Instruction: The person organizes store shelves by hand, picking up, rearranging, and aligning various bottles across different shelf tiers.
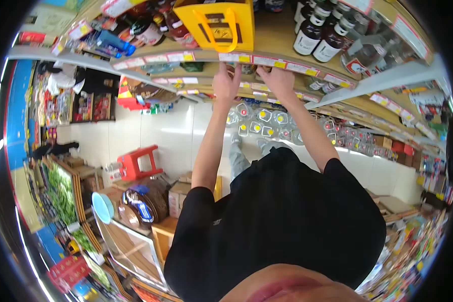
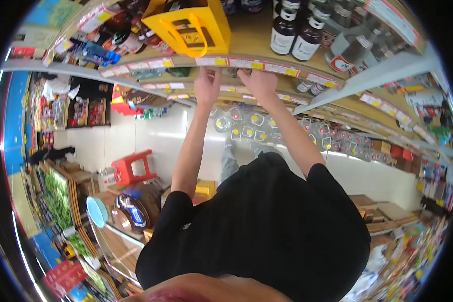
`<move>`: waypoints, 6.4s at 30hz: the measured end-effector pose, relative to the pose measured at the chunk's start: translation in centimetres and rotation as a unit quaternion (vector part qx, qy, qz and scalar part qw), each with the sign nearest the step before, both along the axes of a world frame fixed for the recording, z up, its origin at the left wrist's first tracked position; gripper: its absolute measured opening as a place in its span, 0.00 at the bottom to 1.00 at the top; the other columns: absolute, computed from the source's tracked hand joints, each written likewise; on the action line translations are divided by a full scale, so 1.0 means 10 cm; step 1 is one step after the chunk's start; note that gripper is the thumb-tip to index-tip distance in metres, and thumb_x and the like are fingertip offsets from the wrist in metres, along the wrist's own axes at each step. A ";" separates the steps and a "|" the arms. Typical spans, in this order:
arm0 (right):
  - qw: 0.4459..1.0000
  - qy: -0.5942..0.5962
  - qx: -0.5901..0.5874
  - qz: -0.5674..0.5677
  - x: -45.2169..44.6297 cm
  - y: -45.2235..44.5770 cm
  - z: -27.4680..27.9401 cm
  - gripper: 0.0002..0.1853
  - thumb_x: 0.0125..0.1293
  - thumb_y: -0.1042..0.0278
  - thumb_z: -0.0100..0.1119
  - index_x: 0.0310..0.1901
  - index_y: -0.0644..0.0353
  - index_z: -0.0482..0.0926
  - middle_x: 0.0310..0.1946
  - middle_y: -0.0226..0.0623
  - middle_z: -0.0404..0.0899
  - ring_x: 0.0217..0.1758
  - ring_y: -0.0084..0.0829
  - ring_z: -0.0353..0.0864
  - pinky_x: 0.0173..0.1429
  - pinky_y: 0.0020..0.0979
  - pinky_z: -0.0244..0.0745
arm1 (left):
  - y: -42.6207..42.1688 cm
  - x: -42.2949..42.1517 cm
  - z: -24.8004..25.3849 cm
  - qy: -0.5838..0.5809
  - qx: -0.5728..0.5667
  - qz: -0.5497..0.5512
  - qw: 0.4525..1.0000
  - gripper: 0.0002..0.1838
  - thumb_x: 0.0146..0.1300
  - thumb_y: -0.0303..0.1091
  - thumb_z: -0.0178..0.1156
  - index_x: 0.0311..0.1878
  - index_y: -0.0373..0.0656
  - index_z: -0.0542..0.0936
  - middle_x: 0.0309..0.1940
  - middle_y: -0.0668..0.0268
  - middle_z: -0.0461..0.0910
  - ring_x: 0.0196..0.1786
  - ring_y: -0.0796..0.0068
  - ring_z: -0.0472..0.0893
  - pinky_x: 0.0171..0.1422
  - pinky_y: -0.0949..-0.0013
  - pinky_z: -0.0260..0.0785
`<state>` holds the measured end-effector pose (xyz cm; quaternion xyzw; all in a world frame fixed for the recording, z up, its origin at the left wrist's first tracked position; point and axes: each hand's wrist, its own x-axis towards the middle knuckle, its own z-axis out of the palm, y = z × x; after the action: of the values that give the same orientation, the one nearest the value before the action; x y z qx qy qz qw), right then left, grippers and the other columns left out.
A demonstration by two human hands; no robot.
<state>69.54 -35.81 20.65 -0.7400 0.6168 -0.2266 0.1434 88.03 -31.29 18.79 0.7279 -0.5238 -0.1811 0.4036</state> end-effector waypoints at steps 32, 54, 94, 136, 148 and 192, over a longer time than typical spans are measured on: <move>0.943 -0.148 0.066 -0.291 -0.23 3.27 -0.12 0.19 0.63 0.58 0.72 0.54 0.55 0.87 0.57 0.50 0.84 0.55 0.52 0.86 0.60 0.42 0.81 | 1.09 0.59 -0.17 -0.011 -0.212 -0.240 0.947 0.14 0.53 0.35 0.81 0.40 0.48 0.86 0.23 0.62 0.82 0.21 0.68 0.79 0.28 0.68 0.72; 0.886 -0.275 -0.002 -0.373 -3.41 4.59 -0.49 0.21 0.62 0.59 0.72 0.57 0.48 0.85 0.63 0.48 0.80 0.57 0.52 0.85 0.60 0.44 0.82 | 2.60 -2.86 0.01 -0.033 0.033 -0.371 0.928 0.16 0.55 0.39 0.81 0.42 0.40 0.90 0.26 0.64 0.85 0.29 0.79 0.80 0.39 0.72 0.75; 0.968 -0.128 0.019 -0.213 -7.92 -0.07 0.12 0.19 0.64 0.52 0.65 0.49 0.55 0.86 0.41 0.52 0.87 0.47 0.52 0.87 0.53 0.49 0.83 | -1.07 -7.94 -0.54 -0.062 -0.095 -0.212 0.971 0.19 0.70 0.47 0.66 0.48 0.39 0.86 0.42 0.52 0.88 0.41 0.46 0.86 0.45 0.48 0.76; 0.743 -0.290 0.494 -0.347 -9.79 3.28 -3.67 0.12 0.69 0.67 0.59 0.35 0.69 0.75 0.21 0.43 0.76 0.17 0.37 0.77 0.21 0.38 0.79 | 4.46 -5.97 -2.13 0.107 0.477 0.086 0.868 0.34 0.59 0.57 0.67 0.60 0.39 0.84 0.45 0.51 0.89 0.51 0.55 0.88 0.60 0.58 0.78; 0.907 -0.178 0.376 0.062 -5.94 2.66 -2.90 0.12 0.71 0.65 0.58 0.51 0.60 0.81 0.34 0.37 0.85 0.30 0.31 0.86 0.36 0.31 0.82 | 5.92 -3.97 -3.36 0.266 0.423 0.266 0.824 0.29 0.64 0.56 0.64 0.56 0.41 0.86 0.51 0.47 0.87 0.58 0.50 0.85 0.66 0.53 0.75; 0.937 -0.320 -0.127 -0.052 -0.10 0.96 -0.50 0.31 0.52 0.69 0.80 0.59 0.62 0.80 0.53 0.43 0.84 0.56 0.38 0.83 0.63 0.37 0.77 | 1.94 1.24 -0.85 0.022 0.059 -0.036 0.997 0.20 0.69 0.34 0.63 0.62 0.39 0.80 0.49 0.51 0.85 0.51 0.49 0.84 0.55 0.54 0.77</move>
<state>68.52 -26.16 15.61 -0.6069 0.5421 -0.5354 0.2263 100.40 -11.86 10.27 0.7270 -0.5288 -0.2419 0.3651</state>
